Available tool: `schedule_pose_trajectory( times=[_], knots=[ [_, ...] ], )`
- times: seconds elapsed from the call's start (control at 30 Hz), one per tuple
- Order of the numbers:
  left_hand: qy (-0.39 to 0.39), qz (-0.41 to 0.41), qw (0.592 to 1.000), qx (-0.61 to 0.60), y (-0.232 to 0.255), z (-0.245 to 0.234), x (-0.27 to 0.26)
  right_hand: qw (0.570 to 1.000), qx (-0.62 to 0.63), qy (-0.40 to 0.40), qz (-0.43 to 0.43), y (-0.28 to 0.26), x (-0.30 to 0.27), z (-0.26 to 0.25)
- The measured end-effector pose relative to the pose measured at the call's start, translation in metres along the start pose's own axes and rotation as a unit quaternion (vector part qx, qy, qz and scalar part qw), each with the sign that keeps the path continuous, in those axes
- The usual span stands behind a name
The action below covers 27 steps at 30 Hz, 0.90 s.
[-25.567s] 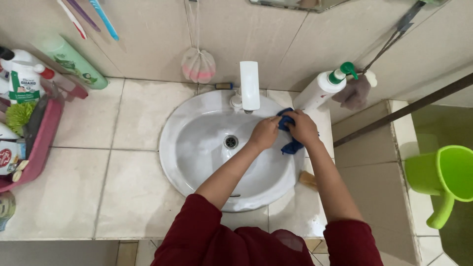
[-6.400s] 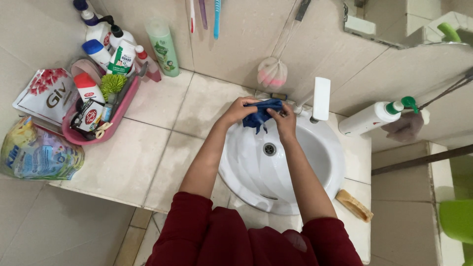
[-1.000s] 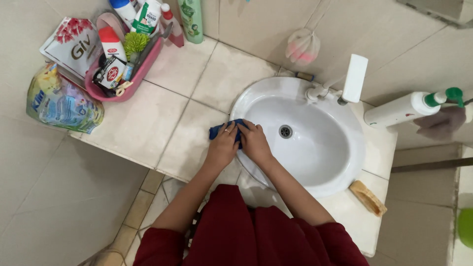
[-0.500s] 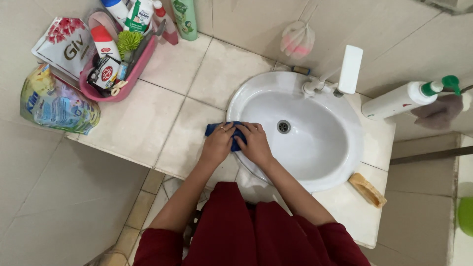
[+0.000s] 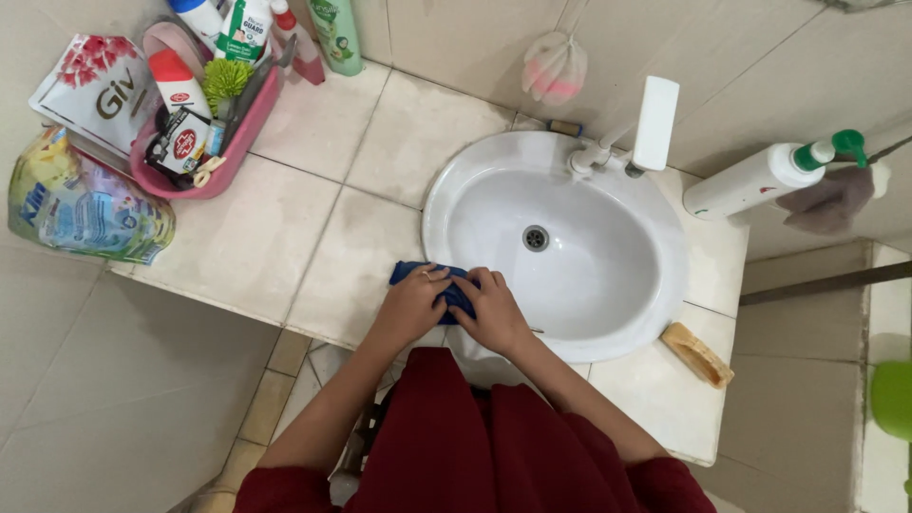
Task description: The person wets a blue cloth under the faucet, then wipes the sink basin and surrounding countertop. They repeatedly rinse and wring the cloth while continuing to wipe the sink area.
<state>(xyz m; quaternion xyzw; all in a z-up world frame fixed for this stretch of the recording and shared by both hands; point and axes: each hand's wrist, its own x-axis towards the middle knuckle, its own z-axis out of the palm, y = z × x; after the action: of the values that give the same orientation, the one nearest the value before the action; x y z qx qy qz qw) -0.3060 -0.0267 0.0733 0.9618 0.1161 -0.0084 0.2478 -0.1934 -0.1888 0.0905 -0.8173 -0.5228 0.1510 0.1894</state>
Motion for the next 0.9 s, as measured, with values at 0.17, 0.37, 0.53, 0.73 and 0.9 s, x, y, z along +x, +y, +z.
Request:
schedule_pose_trajectory(
  times=[0.17,0.37,0.53,0.73,0.9],
  knots=[
    [-0.023,0.0,0.999,-0.04,-0.002,-0.013,-0.002,0.999,0.026,0.035,-0.008,0.002,0.006,0.007],
    [-0.037,-0.003,0.998,-0.045,-0.003,-0.011,-0.005,0.997,0.022,0.071,-0.006,0.0,0.011,0.004],
    [-0.014,0.002,1.0,-0.003,0.003,-0.003,-0.008,0.997,-0.009,0.069,-0.023,0.003,-0.001,0.004],
    [-0.021,0.039,0.998,-0.038,0.01,0.008,-0.015,0.998,-0.046,0.031,-0.041,0.01,-0.03,0.01],
    [0.0,0.024,1.0,0.013,-0.001,0.028,0.006,0.999,0.012,0.039,-0.014,0.022,-0.016,0.016]
  ],
)
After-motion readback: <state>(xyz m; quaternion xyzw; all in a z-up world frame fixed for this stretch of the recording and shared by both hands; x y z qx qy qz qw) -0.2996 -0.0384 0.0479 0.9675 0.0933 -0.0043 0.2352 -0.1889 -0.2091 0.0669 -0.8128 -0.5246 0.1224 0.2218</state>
